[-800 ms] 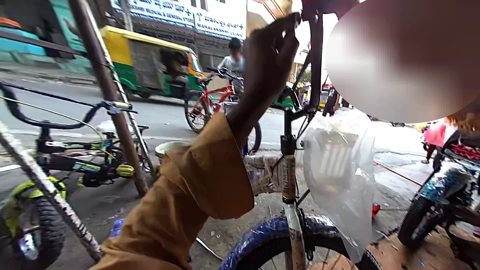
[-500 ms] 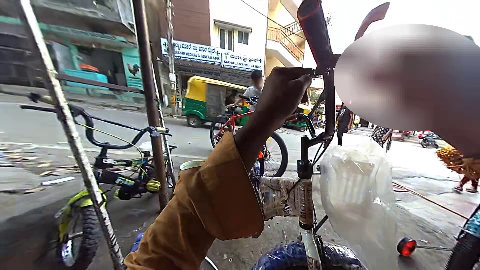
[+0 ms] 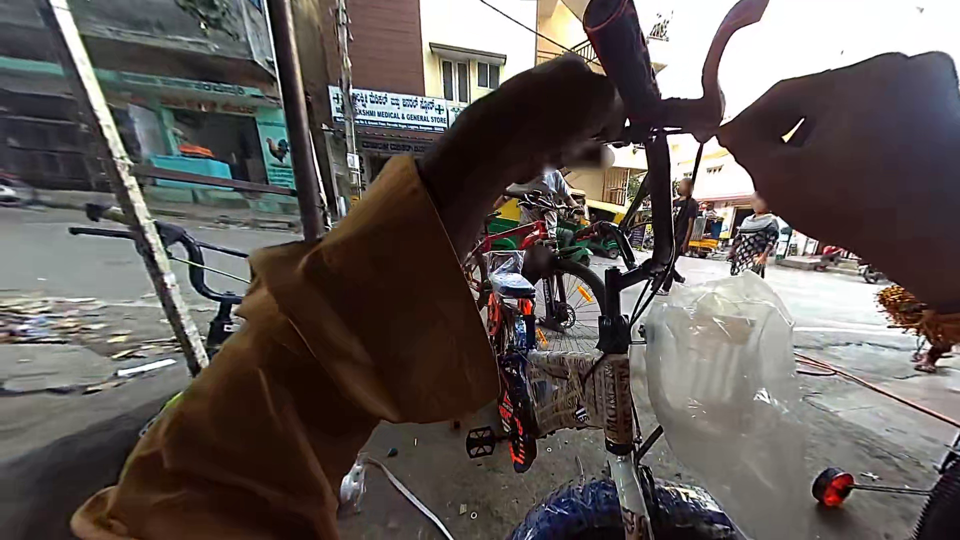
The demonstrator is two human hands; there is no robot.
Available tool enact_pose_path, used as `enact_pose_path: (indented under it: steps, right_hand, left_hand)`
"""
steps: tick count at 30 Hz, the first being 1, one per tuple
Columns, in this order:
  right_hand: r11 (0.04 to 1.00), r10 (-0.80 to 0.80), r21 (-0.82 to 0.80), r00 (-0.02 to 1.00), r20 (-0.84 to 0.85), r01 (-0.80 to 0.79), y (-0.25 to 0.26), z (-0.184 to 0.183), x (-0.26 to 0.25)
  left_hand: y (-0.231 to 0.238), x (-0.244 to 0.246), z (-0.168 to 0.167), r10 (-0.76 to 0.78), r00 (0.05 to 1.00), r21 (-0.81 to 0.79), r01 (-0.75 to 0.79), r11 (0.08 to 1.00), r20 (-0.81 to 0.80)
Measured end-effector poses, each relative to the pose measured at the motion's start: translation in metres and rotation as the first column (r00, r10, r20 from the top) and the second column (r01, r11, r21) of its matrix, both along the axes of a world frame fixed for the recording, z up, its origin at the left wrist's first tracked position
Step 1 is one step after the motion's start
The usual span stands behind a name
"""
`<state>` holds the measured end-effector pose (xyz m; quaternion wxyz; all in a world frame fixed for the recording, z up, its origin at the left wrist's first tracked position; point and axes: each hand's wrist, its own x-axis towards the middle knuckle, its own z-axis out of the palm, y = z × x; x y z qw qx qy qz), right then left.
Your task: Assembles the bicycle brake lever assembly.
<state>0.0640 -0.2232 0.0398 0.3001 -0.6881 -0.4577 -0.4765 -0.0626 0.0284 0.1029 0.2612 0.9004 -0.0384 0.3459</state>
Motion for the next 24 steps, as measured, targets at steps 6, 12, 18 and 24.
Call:
enact_pose_path:
  steps: [6,12,18,24]
  right_hand:
    - [0.998,0.055,0.017,0.946,0.320,-0.064,0.027,0.032,0.111]
    - [0.996,0.085,-0.008,0.992,0.096,-0.084,0.008,0.007,0.030]
    - [0.997,0.068,0.036,0.998,-0.003,-0.068,0.003,-0.005,-0.006]
    - [0.998,-0.055,-0.009,0.998,0.004,0.055,0.003,-0.001,-0.007]
  left_hand:
    - [0.035,0.010,0.033,0.184,0.978,-0.002,-0.185,0.983,-0.103]
    - [-0.011,-0.003,-0.005,0.043,0.999,-0.017,-0.042,0.999,0.022]
    - [0.010,0.002,-0.001,0.020,0.999,-0.033,-0.020,0.999,-0.027]
    - [-0.079,-0.015,-0.018,0.272,0.962,-0.124,-0.273,0.954,-0.024]
